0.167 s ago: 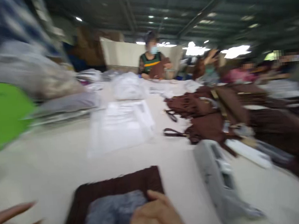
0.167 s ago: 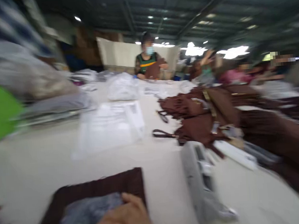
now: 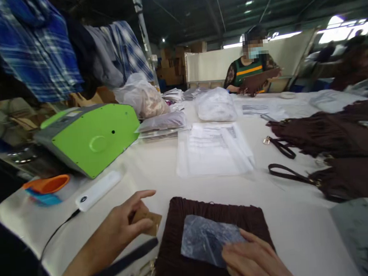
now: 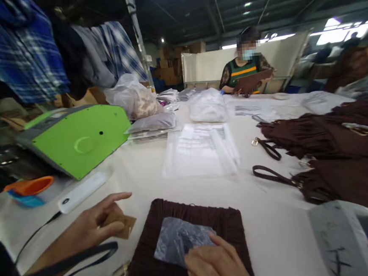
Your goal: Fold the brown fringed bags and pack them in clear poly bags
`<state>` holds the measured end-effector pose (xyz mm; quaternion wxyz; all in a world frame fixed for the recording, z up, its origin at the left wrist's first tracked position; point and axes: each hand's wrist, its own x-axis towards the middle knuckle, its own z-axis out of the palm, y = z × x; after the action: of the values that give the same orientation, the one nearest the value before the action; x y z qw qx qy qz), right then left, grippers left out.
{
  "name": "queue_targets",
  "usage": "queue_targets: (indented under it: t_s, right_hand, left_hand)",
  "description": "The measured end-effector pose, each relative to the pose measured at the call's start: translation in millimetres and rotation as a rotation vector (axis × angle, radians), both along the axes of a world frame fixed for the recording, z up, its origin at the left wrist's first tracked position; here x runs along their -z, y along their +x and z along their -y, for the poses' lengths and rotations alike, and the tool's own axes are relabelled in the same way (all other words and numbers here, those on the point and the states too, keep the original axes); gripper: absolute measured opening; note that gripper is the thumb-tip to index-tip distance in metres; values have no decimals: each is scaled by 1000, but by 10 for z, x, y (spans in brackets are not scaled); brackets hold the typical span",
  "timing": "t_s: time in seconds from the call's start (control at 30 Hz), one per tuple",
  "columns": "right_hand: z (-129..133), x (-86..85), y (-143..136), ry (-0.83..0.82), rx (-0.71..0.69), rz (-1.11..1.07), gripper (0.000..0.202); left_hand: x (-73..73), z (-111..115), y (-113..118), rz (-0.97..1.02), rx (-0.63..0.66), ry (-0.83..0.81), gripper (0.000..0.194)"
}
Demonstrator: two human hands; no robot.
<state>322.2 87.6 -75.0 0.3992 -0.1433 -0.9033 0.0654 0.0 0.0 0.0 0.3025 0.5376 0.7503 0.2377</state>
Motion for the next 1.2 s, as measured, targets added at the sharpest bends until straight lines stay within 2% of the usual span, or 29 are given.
queue_targets:
  t_s: [0.07, 0.2, 0.43, 0.6, 0.67, 0.73, 0.83, 0.93, 1.0, 1.1, 1.2]
  right_hand:
    - [35, -143, -96, 36, -30, -47, 28]
    - [262, -375, -408, -129, -31, -55, 19]
    - [496, -346, -914, -487, 96, -57, 22]
    - [495, -421, -1115, -824, 89, 3, 32]
    - [434, -443, -1150, -927, 122, -23, 33]
    - [341, -432, -1165, -995, 195, -60, 32]
    - [183, -357, -1193, -952, 308, -30, 26]
    - [78, -261, -1249, -789, 419, 123, 25]
    - [56, -215, -1280, -710, 463, 192, 27]
    - [79, -203, -1265, -566, 496, 223, 35]
    - [165, -274, -1152, -387, 476, 217, 36]
  left_hand:
    - [12, 52, 18, 96, -11, 29, 54]
    - [118, 17, 165, 258, 99, 82, 49]
    - [263, 114, 255, 406, 236, 138, 46]
    - [255, 103, 381, 479, 227, 219, 49]
    - [277, 151, 345, 415, 170, 270, 50]
    - [341, 286, 232, 243, 102, 284, 46]
    - [518, 647, -19, -55, 54, 164, 36]
    - [743, 1058, -230, -228, 26, 29, 37]
    - [877, 1262, -289, -336, 25, -21, 40]
    - [990, 1396, -255, -454, 43, -52, 36]
    - [969, 1384, -166, -514, 66, -20, 25]
